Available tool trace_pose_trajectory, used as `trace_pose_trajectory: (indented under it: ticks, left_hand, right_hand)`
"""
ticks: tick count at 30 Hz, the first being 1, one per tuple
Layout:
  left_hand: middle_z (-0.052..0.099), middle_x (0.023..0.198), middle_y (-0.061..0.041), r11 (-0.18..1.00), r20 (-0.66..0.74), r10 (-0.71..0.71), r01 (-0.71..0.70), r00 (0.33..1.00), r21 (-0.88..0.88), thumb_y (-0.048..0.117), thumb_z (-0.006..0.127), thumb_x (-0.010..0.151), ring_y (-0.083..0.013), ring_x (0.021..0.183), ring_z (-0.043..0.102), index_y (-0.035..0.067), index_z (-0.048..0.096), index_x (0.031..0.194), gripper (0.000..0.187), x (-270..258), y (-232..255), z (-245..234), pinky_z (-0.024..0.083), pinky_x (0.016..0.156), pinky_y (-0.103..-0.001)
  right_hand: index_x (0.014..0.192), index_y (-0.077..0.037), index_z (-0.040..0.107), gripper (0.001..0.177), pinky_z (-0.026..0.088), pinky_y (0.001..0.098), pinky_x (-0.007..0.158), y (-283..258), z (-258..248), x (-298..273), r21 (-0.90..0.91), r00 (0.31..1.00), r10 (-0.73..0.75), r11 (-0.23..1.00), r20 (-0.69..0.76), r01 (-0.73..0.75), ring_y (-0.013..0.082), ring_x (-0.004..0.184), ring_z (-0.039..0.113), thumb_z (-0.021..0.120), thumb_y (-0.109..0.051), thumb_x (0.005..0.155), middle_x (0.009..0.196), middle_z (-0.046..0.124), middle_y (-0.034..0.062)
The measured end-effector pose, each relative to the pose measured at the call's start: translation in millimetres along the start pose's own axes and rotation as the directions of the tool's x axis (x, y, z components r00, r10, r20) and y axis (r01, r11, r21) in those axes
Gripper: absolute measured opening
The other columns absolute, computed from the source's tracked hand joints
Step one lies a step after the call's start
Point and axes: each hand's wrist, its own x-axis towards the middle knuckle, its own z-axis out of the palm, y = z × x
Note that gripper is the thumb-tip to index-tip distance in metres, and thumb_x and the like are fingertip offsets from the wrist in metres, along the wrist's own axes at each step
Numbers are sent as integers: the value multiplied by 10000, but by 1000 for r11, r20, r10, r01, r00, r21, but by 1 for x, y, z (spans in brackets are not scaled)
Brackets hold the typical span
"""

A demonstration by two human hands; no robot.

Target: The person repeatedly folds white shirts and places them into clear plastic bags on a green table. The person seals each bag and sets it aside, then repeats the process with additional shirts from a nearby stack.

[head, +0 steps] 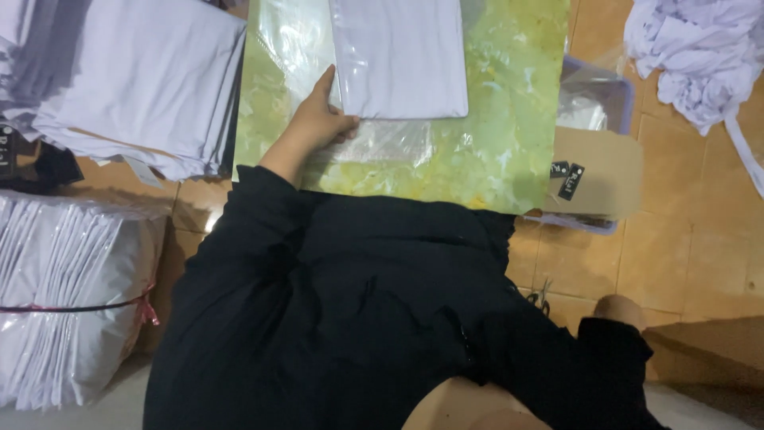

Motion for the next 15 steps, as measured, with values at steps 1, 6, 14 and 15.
trace_pose_trajectory:
  ticks: [1, 6, 14, 15]
  left_hand:
    - [735, 879, -100, 1000, -7, 3, -3, 1000, 4, 93, 722, 932, -161, 789, 719, 195, 51, 1671, 1004, -3, 4, -1, 613, 743, -275]
    - [737, 832, -79, 988, -71, 14, -3, 997, 153, 149, 730, 947, -184, 684, 718, 223, 204, 1651, 882, -4, 2, 2, 634, 688, -321]
    - [733, 974, -178, 908, -122, 365, -324, 923, 267, 146, 662, 996, -331, 845, 746, 151, 539, 1451, 472, -3, -39, 2, 602, 733, -463]
    - [736, 1087, -229, 864, -65, 421, -378, 905, 333, 88, 568, 1012, -418, 988, 732, 151, 584, 1414, 407, -15, -32, 1, 568, 855, -550]
  right_hand:
    - [1247, -170, 706, 364, 554, 319, 964, -25, -1, -7, 5, 1000, -6, 1000, 2, 6, 198, 1057, 704, 718, -47, 905, 1161, 742, 43]
    - [1189, -94, 773, 540, 548, 468, 850, -29, -5, 120, -772, 937, 189, 531, -295, -350, 408, 1123, 692, 395, -448, 1033, 1237, 730, 202]
    - [1148, -76, 703, 235, 507, 433, 908, -161, 123, 176, -540, 495, -864, 459, -87, 706, 329, 977, 638, 813, -162, 960, 1008, 622, 102]
    - [1150, -110, 688, 257, 502, 437, 947, -185, 143, 170, -526, 513, -858, 427, 20, 736, 283, 1031, 637, 818, -196, 947, 1037, 624, 62]
